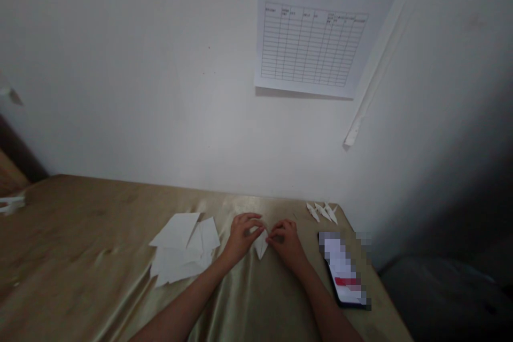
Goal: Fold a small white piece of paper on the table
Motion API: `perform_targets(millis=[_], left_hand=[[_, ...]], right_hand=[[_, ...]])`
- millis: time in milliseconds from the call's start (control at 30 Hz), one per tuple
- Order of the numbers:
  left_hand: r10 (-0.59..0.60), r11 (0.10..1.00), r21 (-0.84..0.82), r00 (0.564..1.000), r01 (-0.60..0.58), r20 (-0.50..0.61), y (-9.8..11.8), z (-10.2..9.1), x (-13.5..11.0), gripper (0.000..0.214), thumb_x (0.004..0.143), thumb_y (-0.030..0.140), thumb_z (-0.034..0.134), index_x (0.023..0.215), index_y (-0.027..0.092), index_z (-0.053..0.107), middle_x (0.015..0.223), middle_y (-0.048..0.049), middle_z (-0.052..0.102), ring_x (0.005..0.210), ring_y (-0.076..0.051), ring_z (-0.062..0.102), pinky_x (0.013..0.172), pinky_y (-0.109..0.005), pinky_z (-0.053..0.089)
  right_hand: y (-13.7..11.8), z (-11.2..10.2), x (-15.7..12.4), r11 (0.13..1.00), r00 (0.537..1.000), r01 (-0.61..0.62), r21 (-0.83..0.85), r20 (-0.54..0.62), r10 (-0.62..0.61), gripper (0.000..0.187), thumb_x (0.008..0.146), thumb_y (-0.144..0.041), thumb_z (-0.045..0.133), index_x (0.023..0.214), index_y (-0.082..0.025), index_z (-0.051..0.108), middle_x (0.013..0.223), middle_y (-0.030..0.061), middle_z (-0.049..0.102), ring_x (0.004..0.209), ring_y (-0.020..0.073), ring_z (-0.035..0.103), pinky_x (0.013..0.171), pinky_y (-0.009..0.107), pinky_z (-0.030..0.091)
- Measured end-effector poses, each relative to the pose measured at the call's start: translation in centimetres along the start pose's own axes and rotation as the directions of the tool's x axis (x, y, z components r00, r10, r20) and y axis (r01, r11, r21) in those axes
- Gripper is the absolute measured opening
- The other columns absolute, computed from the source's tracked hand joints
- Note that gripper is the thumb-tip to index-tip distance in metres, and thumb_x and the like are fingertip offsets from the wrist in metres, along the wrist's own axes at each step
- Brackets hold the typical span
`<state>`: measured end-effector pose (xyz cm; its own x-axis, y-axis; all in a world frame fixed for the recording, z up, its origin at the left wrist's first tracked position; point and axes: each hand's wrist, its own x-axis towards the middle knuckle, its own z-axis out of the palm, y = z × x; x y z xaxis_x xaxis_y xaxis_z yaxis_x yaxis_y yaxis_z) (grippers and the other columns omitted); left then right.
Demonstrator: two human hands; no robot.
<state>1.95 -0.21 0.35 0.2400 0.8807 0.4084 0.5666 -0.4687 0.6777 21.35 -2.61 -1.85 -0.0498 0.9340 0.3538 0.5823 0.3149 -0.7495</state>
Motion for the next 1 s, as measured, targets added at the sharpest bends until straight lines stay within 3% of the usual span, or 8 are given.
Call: perform_targets(millis=[267,433,800,1000], left_hand=[[-0.027,1.0,-0.016,0.999,0.027,-0.046,-0.39,0.1,0.08,0.019,0.091,0.039,0.063,0.093,0.029,0.079,0.12,-0.0034,0.075,0.12,-0.025,0.062,0.111,-0.046,0.043],[-0.011,1.0,-0.02,1.0,0.011,0.004,-0.54,0.03,0.19,0.019,0.084,0.046,0.073,0.092,0.031,0.081,0.124,-0.0022,0.074,0.123,-0.026,0.06,0.112,-0.047,0.042],[-0.035,0.999,-0.031,0.999,0.035,-0.004,-0.67,-0.07,0.23,0.011,0.083,0.036,0.075,0.077,0.029,0.081,0.126,-0.0001,0.073,0.125,-0.026,0.058,0.113,-0.047,0.041],[-0.011,0.999,-0.03,1.0,0.011,-0.003,-0.68,-0.08,0.14,0.008,0.083,0.036,0.076,0.081,0.031,0.082,0.127,-0.0005,0.073,0.126,-0.027,0.057,0.113,-0.047,0.04]], right_hand=[[-0.48,-0.46,-0.09,0.999,0.998,-0.017,0.05,-0.054,0.019,0.005,0.083,-0.026,0.076,0.083,-0.028,0.081,0.1,0.0068,0.067,0.111,0.0262,0.053,0.104,0.041,0.041],[-0.66,-0.52,-0.24,0.998,0.998,0.003,0.056,-0.064,0.0,0.005,0.082,-0.028,0.077,0.079,-0.029,0.081,0.101,0.0064,0.067,0.112,0.026,0.052,0.104,0.042,0.041],[-0.44,-0.13,-0.31,0.998,0.995,0.006,0.058,-0.095,-0.001,0.003,0.08,-0.029,0.079,0.08,-0.031,0.081,0.102,0.0063,0.068,0.112,0.0261,0.053,0.103,0.042,0.042],[-0.33,-0.18,-0.24,0.997,0.997,-0.004,0.078,-0.077,0.01,0.004,0.081,-0.029,0.078,0.08,-0.03,0.081,0.101,0.0071,0.068,0.112,0.0268,0.054,0.103,0.042,0.043]])
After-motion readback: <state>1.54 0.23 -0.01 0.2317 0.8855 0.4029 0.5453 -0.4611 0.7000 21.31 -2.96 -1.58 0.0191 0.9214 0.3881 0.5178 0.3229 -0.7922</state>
